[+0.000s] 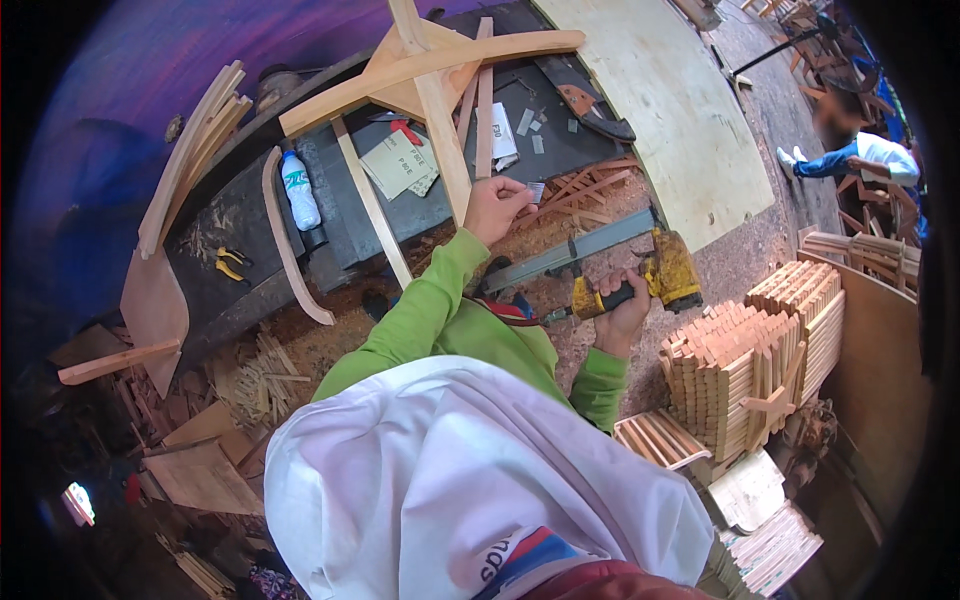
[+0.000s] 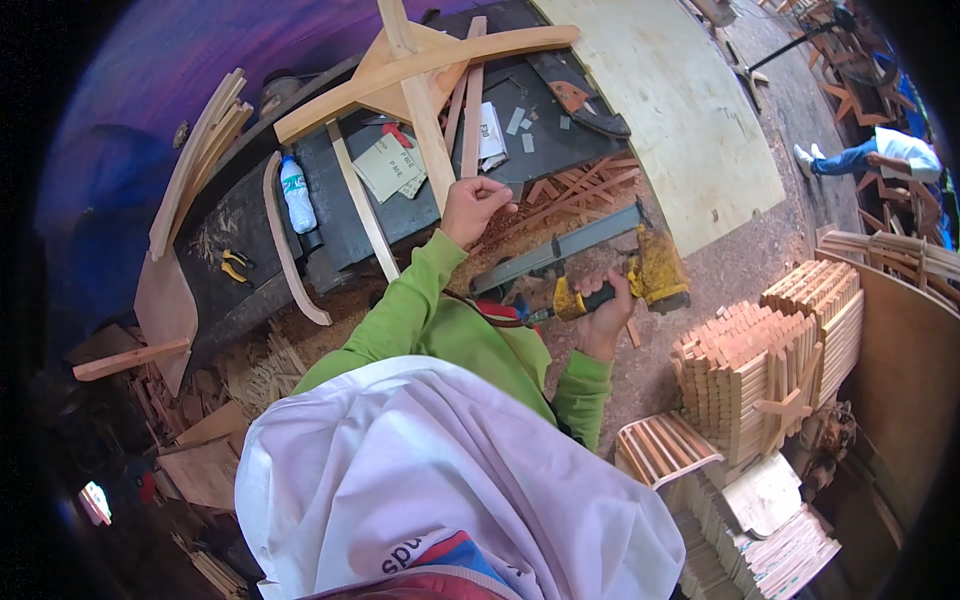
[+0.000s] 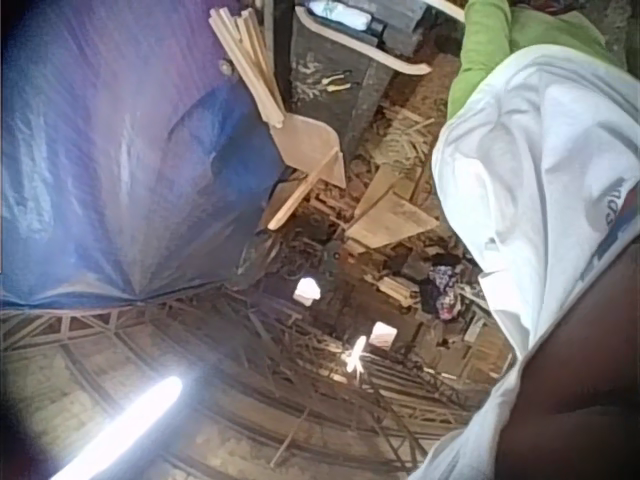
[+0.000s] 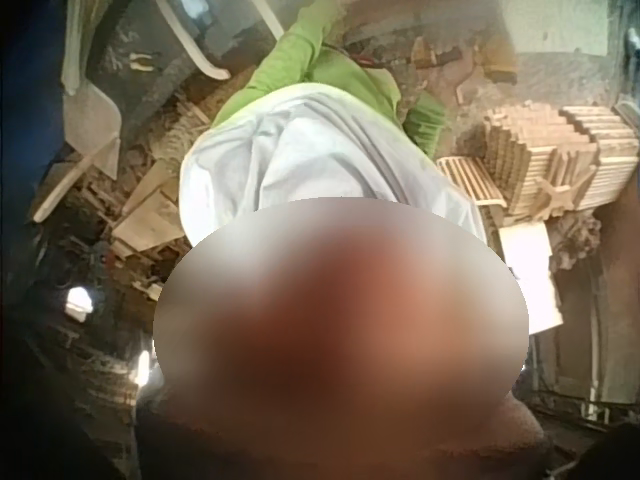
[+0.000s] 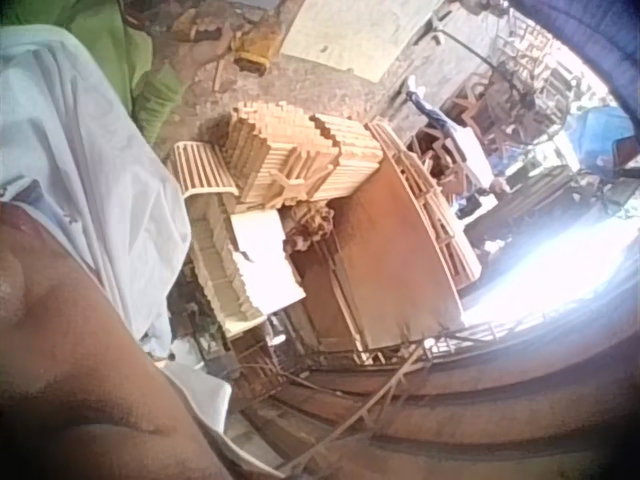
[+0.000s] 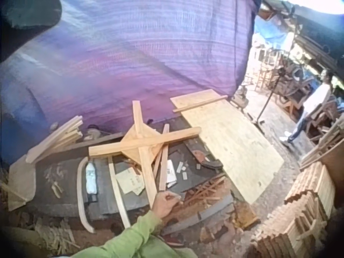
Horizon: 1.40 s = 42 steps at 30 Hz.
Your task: Assembling wooden chair components using a pneumatic nail gun at a workshop workbench.
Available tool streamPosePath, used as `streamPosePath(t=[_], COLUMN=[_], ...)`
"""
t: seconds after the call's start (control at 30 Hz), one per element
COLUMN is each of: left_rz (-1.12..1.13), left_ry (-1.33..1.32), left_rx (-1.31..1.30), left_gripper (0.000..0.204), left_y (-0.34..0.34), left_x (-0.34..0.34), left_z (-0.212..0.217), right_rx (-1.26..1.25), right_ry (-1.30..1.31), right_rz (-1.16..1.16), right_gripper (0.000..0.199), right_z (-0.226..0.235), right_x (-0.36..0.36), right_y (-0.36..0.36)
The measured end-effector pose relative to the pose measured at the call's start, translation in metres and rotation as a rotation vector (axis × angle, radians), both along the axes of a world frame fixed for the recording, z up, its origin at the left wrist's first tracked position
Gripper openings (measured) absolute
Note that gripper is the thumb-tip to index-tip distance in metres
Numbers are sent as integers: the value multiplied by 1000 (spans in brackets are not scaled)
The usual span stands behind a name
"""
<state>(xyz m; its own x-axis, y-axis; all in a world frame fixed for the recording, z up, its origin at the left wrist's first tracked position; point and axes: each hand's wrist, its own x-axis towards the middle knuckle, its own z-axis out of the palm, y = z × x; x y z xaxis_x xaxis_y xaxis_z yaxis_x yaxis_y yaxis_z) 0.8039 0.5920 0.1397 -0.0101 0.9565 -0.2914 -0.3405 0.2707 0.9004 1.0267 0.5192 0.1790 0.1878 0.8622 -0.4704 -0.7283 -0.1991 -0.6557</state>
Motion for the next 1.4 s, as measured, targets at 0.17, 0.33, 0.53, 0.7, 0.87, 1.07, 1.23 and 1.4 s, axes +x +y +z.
streamPosePath(t=[0.17,0.33,0.53,0.7,0.87,1.07,1.23,1.4], left_rz=[-44,-61,-113,32,76,47,-111,-510], left_ry=[-273,-359,269,642,661,653,291,7], left_rx=[-182,-227,182,559,629,646,295,58], left_gripper=[14,13,12,9,8,13,35,41], left_y=[-17,-24,-30,-35,-43,-57,-72,-71], left_x=[22,40,73,86,84,70,40,-8], left_z=[24,27,50,54,52,49,39,27], right_rx=[42,30,14,43,41,69,89,191], right_ry=[-50,-23,-35,-19,-60,-94,-113,-10], right_rz=[-39,-14,-24,0,1,49,93,143], right_gripper=[7,7,9,9,9,7,8,6], right_z=[13,27,24,35,39,43,43,46], right_x=[-10,-15,-17,-23,-28,-40,-59,-89], right_y=[2,1,-10,-18,-26,-42,-63,-95])
